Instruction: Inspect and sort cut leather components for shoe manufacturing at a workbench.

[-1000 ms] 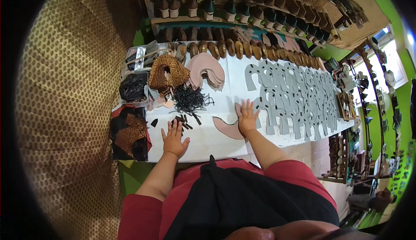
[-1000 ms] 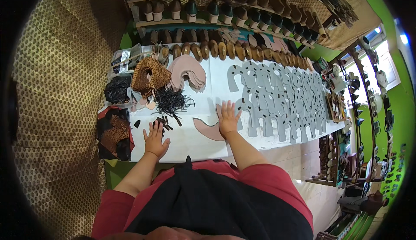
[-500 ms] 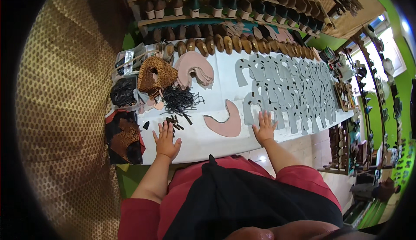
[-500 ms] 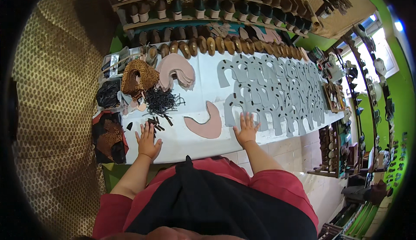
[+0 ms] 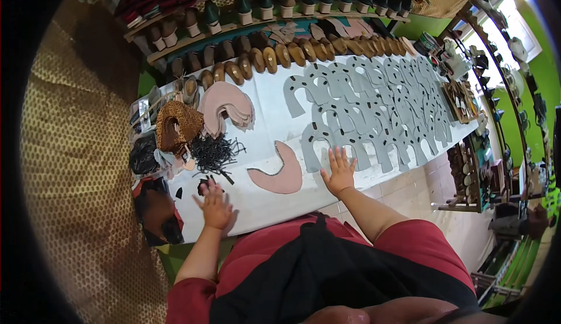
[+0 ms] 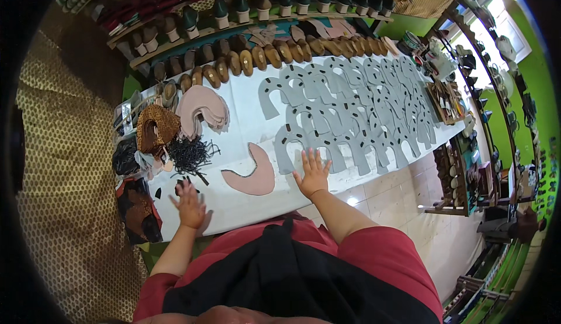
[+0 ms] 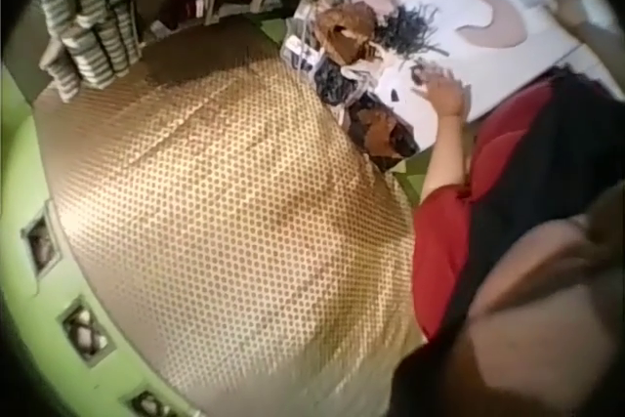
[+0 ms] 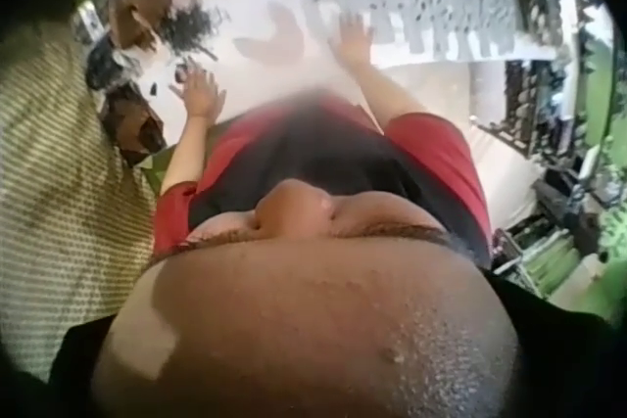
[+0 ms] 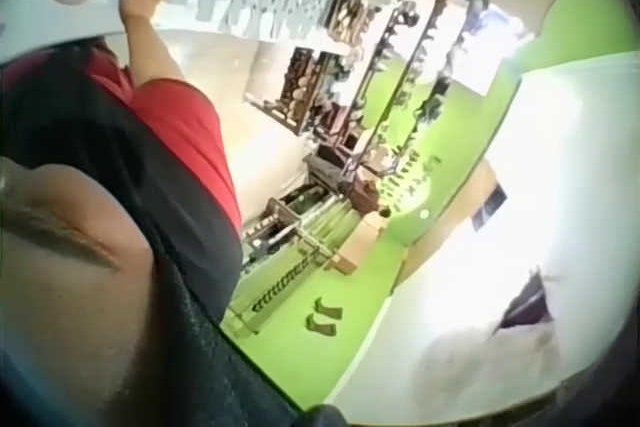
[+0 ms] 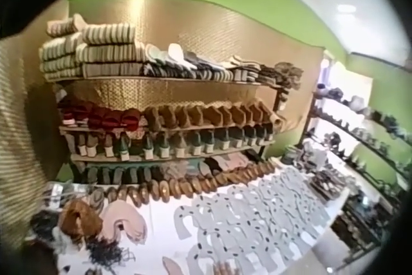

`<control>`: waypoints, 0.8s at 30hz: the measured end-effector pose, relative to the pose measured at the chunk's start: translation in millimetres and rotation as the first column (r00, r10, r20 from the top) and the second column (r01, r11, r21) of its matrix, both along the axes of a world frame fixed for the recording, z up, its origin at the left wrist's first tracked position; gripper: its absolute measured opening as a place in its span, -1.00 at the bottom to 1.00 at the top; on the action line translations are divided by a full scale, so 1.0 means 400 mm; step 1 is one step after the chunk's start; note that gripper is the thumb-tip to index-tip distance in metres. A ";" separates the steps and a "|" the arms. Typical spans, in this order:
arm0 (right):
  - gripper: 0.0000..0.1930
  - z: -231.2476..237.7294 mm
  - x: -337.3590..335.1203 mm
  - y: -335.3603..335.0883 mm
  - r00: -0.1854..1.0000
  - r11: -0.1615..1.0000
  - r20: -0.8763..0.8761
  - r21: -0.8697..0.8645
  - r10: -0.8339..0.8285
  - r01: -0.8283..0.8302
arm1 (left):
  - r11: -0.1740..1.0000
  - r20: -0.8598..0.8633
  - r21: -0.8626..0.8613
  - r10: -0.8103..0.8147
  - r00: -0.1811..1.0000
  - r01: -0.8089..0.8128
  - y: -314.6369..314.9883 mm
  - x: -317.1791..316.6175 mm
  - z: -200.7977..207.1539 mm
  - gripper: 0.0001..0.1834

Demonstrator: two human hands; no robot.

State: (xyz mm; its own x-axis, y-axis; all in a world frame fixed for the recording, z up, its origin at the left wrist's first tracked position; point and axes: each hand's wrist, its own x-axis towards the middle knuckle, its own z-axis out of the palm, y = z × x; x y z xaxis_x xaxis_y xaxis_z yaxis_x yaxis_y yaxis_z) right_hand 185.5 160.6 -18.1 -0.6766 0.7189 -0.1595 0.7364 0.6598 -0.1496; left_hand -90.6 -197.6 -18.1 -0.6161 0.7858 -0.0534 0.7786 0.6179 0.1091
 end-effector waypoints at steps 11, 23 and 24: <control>-0.15 0.001 0.004 -0.003 0.999 1.000 -0.045 -0.019 0.010 -0.011 | 0.939 0.110 0.210 -0.301 0.947 0.274 0.676 0.100 0.050 -0.02; -0.13 0.002 0.007 0.008 0.996 0.999 -0.084 -0.040 0.017 -0.021 | 0.948 0.195 0.077 -0.318 0.928 0.309 0.694 0.093 0.040 -0.04; -0.13 0.001 0.008 0.005 0.997 0.999 -0.074 -0.043 0.024 -0.027 | 0.947 0.194 0.080 -0.321 0.927 0.311 0.695 0.095 0.044 -0.04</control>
State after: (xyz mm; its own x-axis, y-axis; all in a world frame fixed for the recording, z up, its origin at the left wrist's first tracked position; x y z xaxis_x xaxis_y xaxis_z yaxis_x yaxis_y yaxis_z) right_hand 188.5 162.8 -17.6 -0.7056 0.6947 -0.1401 0.7054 0.6697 -0.2319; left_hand -52.7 80.4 -0.4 -0.3158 0.9425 -0.1092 0.8910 0.3342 0.3073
